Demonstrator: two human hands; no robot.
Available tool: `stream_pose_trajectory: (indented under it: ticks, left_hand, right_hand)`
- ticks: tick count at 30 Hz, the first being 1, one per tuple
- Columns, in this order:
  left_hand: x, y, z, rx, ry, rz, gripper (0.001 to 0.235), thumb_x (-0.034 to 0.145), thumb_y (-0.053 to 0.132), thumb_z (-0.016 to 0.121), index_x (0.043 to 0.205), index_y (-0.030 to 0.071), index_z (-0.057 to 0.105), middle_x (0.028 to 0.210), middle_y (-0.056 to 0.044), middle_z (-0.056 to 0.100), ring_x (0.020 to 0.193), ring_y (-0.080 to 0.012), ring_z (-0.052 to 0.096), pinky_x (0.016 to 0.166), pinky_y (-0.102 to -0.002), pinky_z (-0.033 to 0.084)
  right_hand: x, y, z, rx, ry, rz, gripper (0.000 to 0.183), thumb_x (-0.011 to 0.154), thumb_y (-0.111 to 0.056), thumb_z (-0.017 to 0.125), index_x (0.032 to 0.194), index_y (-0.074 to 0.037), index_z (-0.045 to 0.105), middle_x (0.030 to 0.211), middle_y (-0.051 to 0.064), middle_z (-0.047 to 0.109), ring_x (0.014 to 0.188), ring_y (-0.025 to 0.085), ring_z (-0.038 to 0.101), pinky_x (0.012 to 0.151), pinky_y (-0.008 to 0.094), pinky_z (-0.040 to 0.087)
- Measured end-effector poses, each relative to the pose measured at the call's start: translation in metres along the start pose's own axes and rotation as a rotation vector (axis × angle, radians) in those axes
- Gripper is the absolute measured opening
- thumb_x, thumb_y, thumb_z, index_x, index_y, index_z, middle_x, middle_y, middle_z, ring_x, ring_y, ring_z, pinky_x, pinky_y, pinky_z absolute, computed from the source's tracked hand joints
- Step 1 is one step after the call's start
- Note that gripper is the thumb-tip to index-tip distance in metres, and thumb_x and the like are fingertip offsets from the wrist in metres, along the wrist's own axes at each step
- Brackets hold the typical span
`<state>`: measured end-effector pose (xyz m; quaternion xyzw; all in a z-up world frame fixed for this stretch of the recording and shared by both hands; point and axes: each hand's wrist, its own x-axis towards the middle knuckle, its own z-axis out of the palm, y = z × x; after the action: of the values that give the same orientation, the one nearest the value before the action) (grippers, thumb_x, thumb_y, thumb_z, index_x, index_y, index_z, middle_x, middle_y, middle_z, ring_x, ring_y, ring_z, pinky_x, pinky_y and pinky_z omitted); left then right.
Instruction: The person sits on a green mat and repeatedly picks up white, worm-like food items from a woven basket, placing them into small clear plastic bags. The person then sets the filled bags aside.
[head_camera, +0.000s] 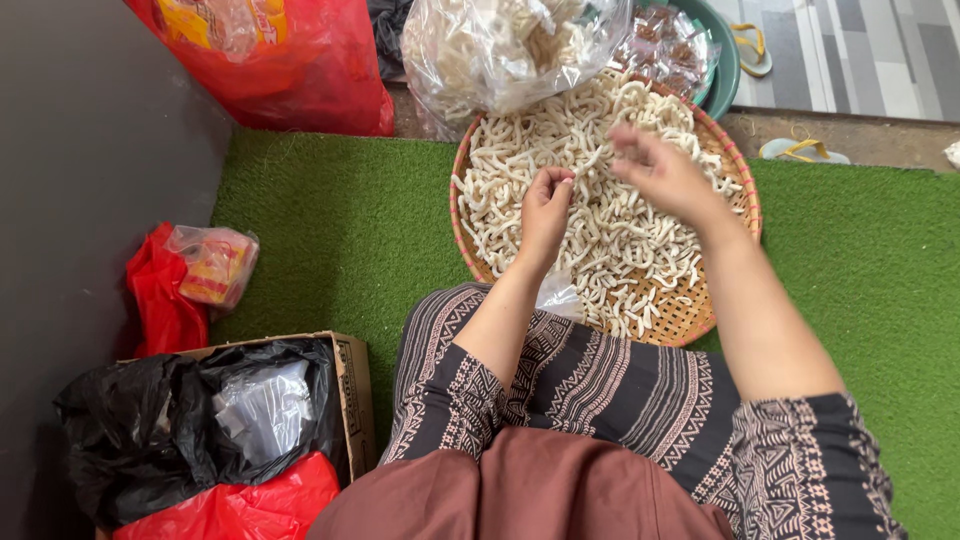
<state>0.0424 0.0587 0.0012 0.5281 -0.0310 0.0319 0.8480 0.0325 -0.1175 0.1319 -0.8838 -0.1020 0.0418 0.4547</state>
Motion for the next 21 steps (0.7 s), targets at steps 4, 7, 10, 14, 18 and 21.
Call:
stream_pose_trajectory:
  ticks: [4, 7, 10, 14, 18, 21]
  left_hand:
    - [0.003, -0.011, -0.004, -0.041, -0.011, -0.006, 0.008, 0.101, 0.009, 0.058, 0.106, 0.003, 0.062, 0.080, 0.003, 0.056, 0.073, -0.0060, 0.049, 0.067, -0.021, 0.042]
    - [0.009, -0.020, -0.009, -0.036, -0.011, -0.020, 0.013, 0.099, 0.010, 0.059, 0.108, 0.003, 0.062, 0.081, 0.002, 0.057, 0.074, -0.0066, 0.050, 0.067, -0.021, 0.042]
    - [0.029, -0.025, -0.013, 0.021, 0.004, -0.087, 0.024, 0.095, 0.013, 0.060, 0.117, 0.003, 0.060, 0.081, 0.002, 0.058, 0.072, -0.0074, 0.051, 0.063, -0.022, 0.043]
    - [0.099, -0.013, -0.007, -0.069, 0.095, -0.322, 0.052, 0.091, 0.036, 0.068, 0.129, 0.004, 0.052, 0.086, -0.003, 0.058, 0.072, -0.0155, 0.051, 0.064, -0.034, 0.043]
    - [0.172, 0.002, -0.009, -0.173, 0.244, -0.627, 0.072, 0.086, 0.069, 0.062, 0.127, 0.011, 0.046, 0.099, -0.011, 0.066, 0.088, -0.0280, 0.064, 0.078, -0.058, 0.048]
    - [0.212, -0.011, -0.017, -0.161, 0.267, -0.696, 0.079, 0.089, 0.074, 0.058, 0.115, -0.001, 0.055, 0.090, -0.014, 0.068, 0.077, -0.0295, 0.068, 0.074, -0.062, 0.046]
  right_hand:
    - [-0.048, 0.075, 0.044, 0.029, -0.108, 0.160, 0.054, 0.095, -0.037, 0.065, 0.142, -0.011, 0.056, 0.137, 0.007, 0.065, 0.123, 0.021, 0.064, 0.104, 0.040, 0.051]
    - [-0.094, 0.114, 0.076, -0.051, -0.211, 0.271, 0.051, 0.096, -0.037, 0.064, 0.139, -0.011, 0.058, 0.135, 0.006, 0.066, 0.121, 0.019, 0.064, 0.102, 0.038, 0.051]
    - [-0.133, 0.126, 0.093, -0.001, -0.267, 0.232, 0.053, 0.092, -0.033, 0.065, 0.141, -0.012, 0.058, 0.130, 0.009, 0.071, 0.114, 0.022, 0.070, 0.097, 0.037, 0.055]
    - [-0.146, 0.115, 0.093, -0.177, -0.290, 0.233, 0.052, 0.092, -0.033, 0.066, 0.140, -0.013, 0.058, 0.126, 0.013, 0.069, 0.111, 0.024, 0.070, 0.093, 0.037, 0.056]
    - [-0.124, 0.103, 0.091, -0.123, -0.225, 0.204, 0.051, 0.092, -0.032, 0.064, 0.138, -0.012, 0.058, 0.128, 0.015, 0.067, 0.114, 0.026, 0.069, 0.093, 0.038, 0.056]
    - [-0.118, 0.105, 0.096, -0.320, -0.185, 0.048, 0.048, 0.093, -0.030, 0.066, 0.135, -0.009, 0.061, 0.130, 0.017, 0.066, 0.117, 0.033, 0.065, 0.099, 0.041, 0.052]
